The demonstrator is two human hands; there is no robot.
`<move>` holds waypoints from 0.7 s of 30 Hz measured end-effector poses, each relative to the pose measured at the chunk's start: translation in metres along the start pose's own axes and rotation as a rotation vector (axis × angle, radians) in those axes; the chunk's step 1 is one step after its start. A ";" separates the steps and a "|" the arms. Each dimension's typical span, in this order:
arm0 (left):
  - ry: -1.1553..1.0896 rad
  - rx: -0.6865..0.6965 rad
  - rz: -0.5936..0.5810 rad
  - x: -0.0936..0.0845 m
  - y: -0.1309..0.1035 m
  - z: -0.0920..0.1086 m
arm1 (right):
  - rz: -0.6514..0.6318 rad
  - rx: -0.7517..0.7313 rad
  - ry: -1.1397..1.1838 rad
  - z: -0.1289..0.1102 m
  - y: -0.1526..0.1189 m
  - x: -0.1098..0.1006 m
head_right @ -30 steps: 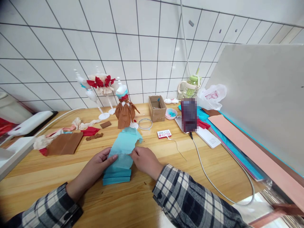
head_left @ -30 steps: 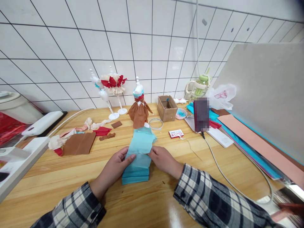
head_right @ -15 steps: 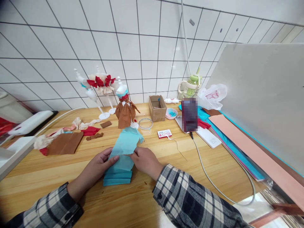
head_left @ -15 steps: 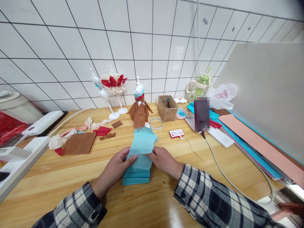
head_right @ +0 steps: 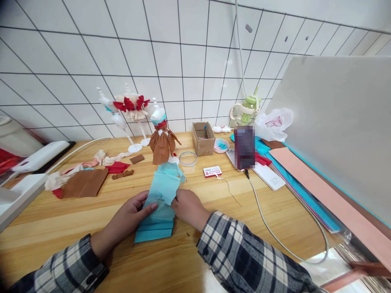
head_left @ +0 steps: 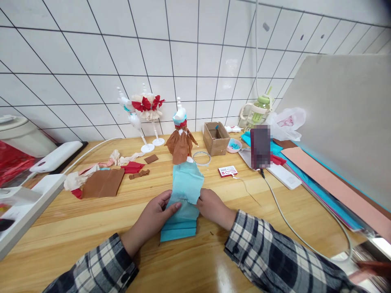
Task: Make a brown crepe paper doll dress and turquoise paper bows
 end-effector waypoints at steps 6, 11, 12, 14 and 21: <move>-0.045 -0.018 0.014 0.000 0.000 -0.001 | 0.015 -0.036 0.108 -0.003 -0.003 -0.003; -0.070 -0.017 0.062 -0.005 0.000 0.001 | 0.021 -0.029 0.156 -0.002 -0.003 -0.004; -0.068 -0.016 0.061 -0.005 0.000 0.001 | 0.020 -0.032 0.156 -0.002 -0.003 -0.004; -0.065 -0.014 0.049 -0.004 0.001 0.002 | 0.019 -0.041 0.152 -0.001 -0.002 -0.004; -0.097 -0.018 0.022 -0.001 0.000 0.000 | 0.026 -0.022 0.090 -0.002 -0.002 -0.005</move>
Point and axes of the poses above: each hand's wrist, its own y-axis towards the middle knuckle, its own x-axis out of the palm, z = x × y, the point moved 7 cm from there along y, towards the middle knuckle, and after that the axes turned 9 degrees about x, right-handed, at the moved point
